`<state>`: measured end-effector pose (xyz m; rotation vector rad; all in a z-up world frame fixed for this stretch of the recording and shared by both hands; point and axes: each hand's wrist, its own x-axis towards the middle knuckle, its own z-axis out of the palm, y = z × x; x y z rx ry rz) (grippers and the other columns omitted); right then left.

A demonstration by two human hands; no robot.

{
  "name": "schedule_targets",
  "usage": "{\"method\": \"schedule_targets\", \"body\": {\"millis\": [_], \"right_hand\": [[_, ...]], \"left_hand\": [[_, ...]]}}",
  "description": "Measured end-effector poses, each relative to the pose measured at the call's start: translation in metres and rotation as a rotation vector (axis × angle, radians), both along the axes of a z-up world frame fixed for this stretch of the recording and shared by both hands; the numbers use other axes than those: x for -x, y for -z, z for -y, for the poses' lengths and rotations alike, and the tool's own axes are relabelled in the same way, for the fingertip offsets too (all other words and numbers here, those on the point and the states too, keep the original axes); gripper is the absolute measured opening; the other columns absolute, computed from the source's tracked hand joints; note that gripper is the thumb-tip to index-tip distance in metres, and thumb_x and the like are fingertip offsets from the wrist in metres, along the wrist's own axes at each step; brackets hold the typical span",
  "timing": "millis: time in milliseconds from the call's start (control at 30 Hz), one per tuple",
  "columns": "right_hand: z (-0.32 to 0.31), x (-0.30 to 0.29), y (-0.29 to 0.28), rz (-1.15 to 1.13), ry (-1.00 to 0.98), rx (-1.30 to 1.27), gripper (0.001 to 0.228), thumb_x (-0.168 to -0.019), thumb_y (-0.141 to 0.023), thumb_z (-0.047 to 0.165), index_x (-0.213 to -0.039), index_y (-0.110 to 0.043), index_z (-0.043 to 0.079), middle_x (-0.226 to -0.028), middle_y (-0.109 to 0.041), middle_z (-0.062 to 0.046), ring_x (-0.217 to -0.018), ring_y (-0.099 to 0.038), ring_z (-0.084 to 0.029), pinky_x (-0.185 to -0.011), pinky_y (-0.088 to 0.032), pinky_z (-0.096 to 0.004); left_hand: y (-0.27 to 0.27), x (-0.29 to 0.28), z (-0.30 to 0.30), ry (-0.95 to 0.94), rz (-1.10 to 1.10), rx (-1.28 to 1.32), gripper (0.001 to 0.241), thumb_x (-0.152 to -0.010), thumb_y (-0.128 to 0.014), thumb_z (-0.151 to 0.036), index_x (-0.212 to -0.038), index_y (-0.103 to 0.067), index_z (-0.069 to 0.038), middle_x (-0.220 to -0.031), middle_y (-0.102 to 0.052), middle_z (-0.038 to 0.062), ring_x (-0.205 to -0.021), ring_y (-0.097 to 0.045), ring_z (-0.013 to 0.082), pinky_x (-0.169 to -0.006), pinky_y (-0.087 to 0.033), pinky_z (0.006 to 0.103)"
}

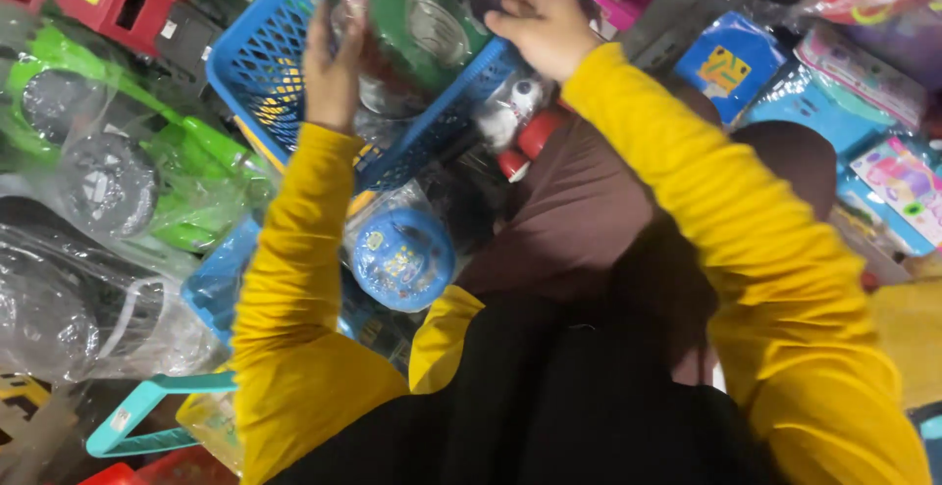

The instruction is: Dusting and cleaning plastic superhero and character toy masks with a cloth in a store setting.

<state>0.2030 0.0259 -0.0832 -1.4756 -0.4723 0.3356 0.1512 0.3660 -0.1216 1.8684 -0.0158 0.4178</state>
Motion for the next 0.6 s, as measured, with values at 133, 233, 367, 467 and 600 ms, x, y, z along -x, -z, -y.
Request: {"method": "schedule_targets", "body": {"millis": [133,233,367,467,600], "right_hand": [[-0.042,-0.008,0.022,0.028,0.182,0.183,0.073,-0.100,-0.081,0.014,-0.156,-0.038,-0.005,-0.150,-0.053,-0.021,-0.139,-0.051,-0.026,-0.116,-0.042,-0.035],[-0.046,-0.001,0.012,-0.126,0.143,0.035,0.087,-0.096,-0.078,0.020,-0.159,-0.023,-0.003,-0.150,-0.058,-0.019,-0.138,-0.059,-0.024,-0.119,-0.045,-0.035],[-0.036,0.013,-0.006,-0.089,0.127,0.052,0.094,-0.093,-0.083,0.019,-0.160,-0.021,-0.003,-0.155,-0.051,-0.019,-0.142,-0.053,-0.024,-0.122,-0.041,-0.036],[-0.028,0.013,-0.003,-0.019,0.070,0.049,0.098,-0.092,-0.086,0.017,-0.162,-0.020,-0.001,-0.161,-0.044,-0.020,-0.148,-0.047,-0.026,-0.126,-0.037,-0.039],[-0.022,0.018,-0.021,0.126,0.006,0.214,0.099,-0.092,-0.089,0.017,-0.165,-0.023,0.008,-0.170,-0.033,-0.016,-0.157,-0.036,-0.028,-0.128,-0.034,-0.042]], "left_hand": [[0.003,0.024,0.024,-0.015,-0.010,0.512,0.059,-0.106,-0.066,-0.018,-0.155,-0.039,0.002,-0.153,-0.051,0.009,-0.140,-0.051,0.0186,-0.118,-0.042,0.0314],[-0.029,0.037,0.046,-0.165,-0.251,0.709,0.056,-0.104,-0.059,-0.025,-0.152,-0.054,0.002,-0.129,-0.066,0.012,-0.107,-0.060,0.0195,-0.084,-0.044,0.0310],[-0.041,0.048,0.064,0.057,-0.088,0.792,0.046,-0.105,-0.068,-0.014,-0.145,-0.051,0.001,-0.134,-0.065,0.007,-0.118,-0.064,0.0148,-0.103,-0.053,0.0304],[-0.064,0.049,0.071,0.084,-0.167,0.790,0.045,-0.099,-0.071,-0.010,-0.139,-0.053,-0.002,-0.128,-0.066,0.007,-0.113,-0.067,0.0156,-0.097,-0.059,0.0337],[-0.070,0.051,0.070,0.154,-0.210,0.697,0.039,-0.099,-0.072,-0.002,-0.135,-0.058,-0.001,-0.122,-0.069,0.008,-0.108,-0.068,0.0170,-0.096,-0.059,0.0327]]}}
